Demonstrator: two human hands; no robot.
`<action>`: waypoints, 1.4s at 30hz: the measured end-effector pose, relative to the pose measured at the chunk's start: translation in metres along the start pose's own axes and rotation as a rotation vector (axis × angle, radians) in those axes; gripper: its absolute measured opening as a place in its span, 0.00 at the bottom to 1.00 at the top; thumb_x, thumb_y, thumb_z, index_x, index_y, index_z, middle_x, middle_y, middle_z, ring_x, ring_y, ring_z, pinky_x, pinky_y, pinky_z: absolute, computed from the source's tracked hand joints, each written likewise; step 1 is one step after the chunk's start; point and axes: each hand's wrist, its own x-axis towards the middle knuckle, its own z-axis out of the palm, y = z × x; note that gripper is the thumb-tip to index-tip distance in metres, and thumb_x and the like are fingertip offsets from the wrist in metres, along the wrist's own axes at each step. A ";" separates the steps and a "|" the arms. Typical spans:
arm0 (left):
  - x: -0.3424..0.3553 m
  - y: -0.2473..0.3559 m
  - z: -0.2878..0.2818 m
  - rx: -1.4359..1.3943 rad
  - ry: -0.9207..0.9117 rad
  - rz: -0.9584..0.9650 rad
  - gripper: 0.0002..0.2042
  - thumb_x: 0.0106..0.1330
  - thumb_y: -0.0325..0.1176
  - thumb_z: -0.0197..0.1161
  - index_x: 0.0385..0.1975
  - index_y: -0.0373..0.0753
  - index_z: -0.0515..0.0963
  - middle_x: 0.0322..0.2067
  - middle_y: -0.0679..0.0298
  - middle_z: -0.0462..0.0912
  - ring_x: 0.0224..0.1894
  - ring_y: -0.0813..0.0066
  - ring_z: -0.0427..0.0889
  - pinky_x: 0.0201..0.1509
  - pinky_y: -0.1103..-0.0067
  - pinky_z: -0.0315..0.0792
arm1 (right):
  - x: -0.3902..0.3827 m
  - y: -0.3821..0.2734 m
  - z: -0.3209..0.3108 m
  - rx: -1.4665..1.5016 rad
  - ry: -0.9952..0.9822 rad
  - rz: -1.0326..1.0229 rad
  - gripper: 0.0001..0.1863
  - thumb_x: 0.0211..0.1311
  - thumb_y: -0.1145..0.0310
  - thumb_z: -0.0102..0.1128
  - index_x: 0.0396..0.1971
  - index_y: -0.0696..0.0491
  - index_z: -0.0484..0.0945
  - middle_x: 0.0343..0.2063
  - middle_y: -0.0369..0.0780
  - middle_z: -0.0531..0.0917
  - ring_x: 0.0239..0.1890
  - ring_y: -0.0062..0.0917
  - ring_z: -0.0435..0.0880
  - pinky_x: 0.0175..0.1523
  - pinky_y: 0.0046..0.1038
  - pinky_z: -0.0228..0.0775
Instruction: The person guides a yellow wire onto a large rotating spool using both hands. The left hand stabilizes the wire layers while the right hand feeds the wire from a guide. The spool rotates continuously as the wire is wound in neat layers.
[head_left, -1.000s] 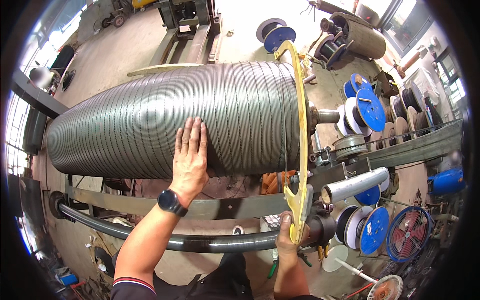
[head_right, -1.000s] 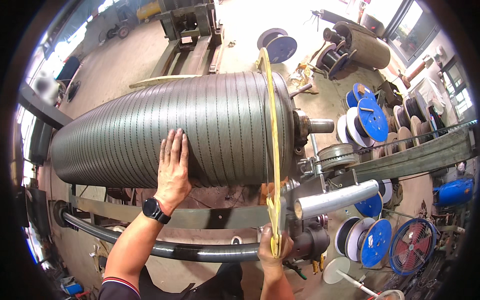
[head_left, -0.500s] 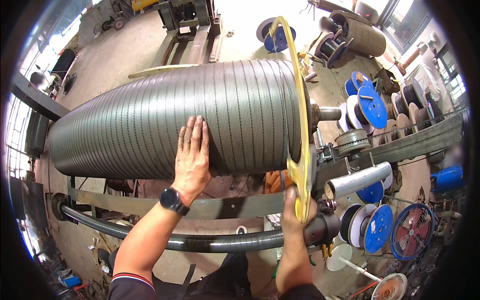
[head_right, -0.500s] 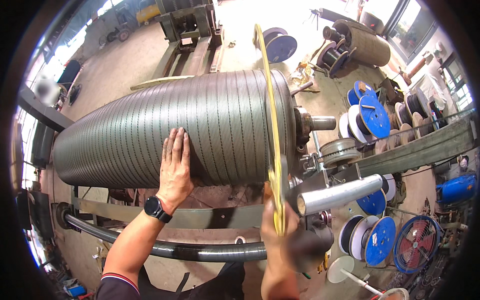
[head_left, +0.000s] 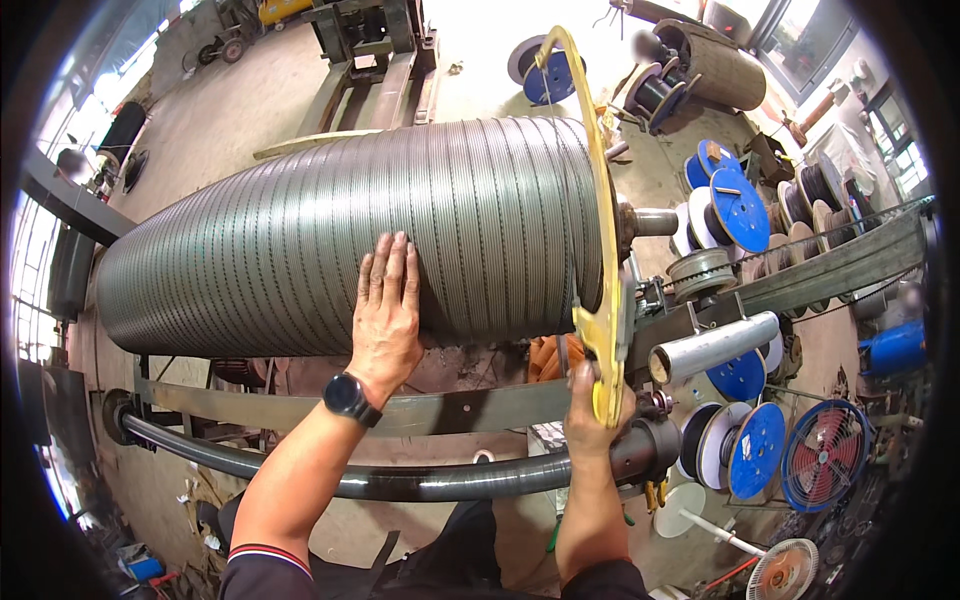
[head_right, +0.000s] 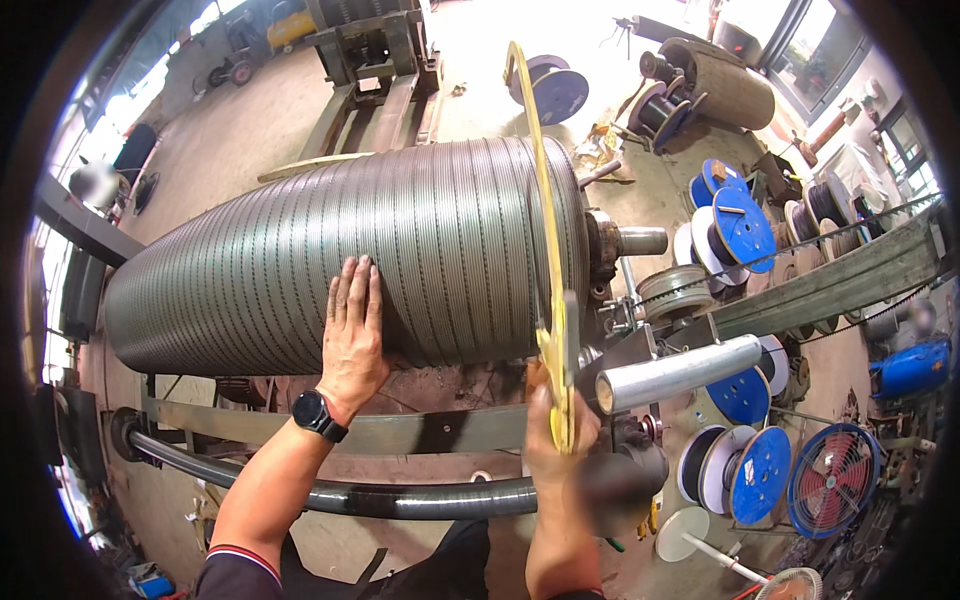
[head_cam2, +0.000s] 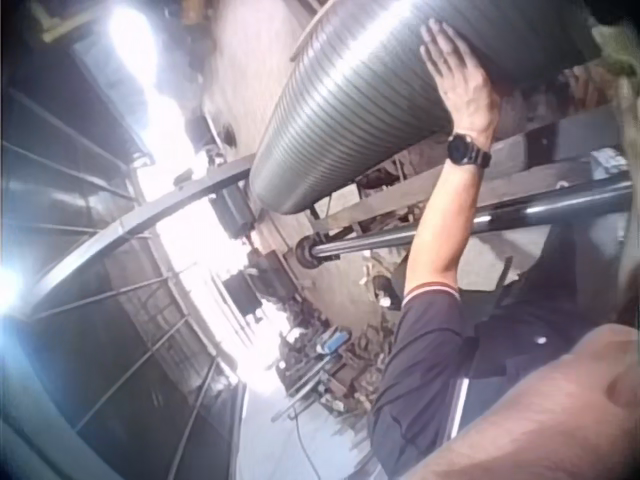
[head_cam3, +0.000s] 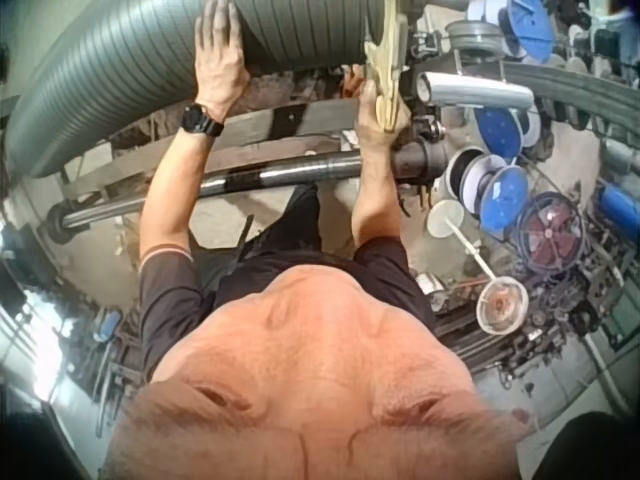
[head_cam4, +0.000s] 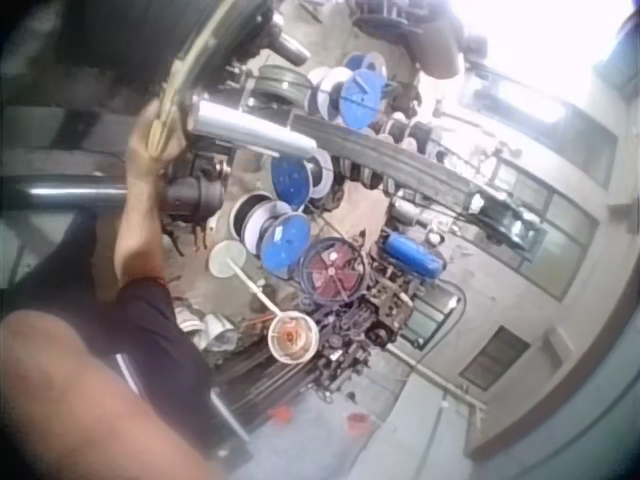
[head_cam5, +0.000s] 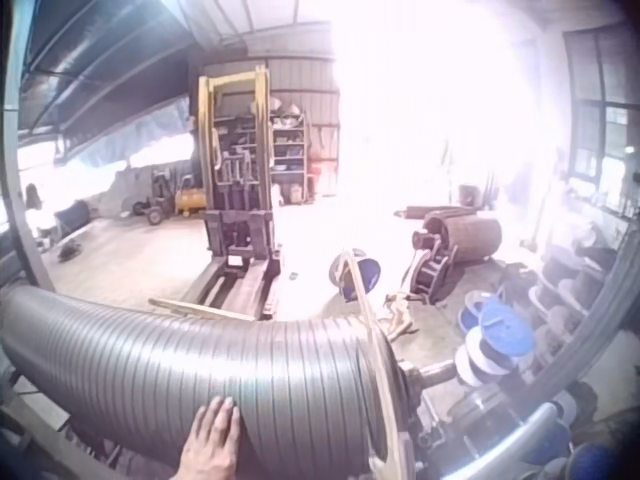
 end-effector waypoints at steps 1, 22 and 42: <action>-0.001 -0.001 0.000 0.018 0.001 0.000 0.52 0.46 0.17 0.69 0.78 0.25 0.52 0.79 0.45 0.51 0.83 0.44 0.46 0.86 0.55 0.43 | -0.017 -0.002 -0.013 -0.100 -0.019 0.035 0.12 0.70 0.69 0.63 0.28 0.61 0.81 0.20 0.42 0.82 0.20 0.31 0.81 0.29 0.34 0.70; -0.018 0.001 0.015 0.058 0.015 0.024 0.55 0.45 0.25 0.75 0.78 0.25 0.51 0.80 0.44 0.50 0.83 0.43 0.46 0.86 0.54 0.44 | -0.004 0.022 0.016 0.208 0.059 0.047 0.09 0.68 0.69 0.68 0.37 0.59 0.83 0.24 0.41 0.85 0.26 0.28 0.83 0.34 0.31 0.76; -0.021 -0.002 0.025 0.035 0.080 0.086 0.50 0.49 0.21 0.68 0.77 0.22 0.52 0.80 0.41 0.50 0.84 0.42 0.45 0.86 0.54 0.42 | -0.051 0.016 -0.026 0.036 -0.029 0.011 0.06 0.66 0.74 0.65 0.36 0.62 0.82 0.24 0.45 0.84 0.23 0.35 0.85 0.30 0.34 0.76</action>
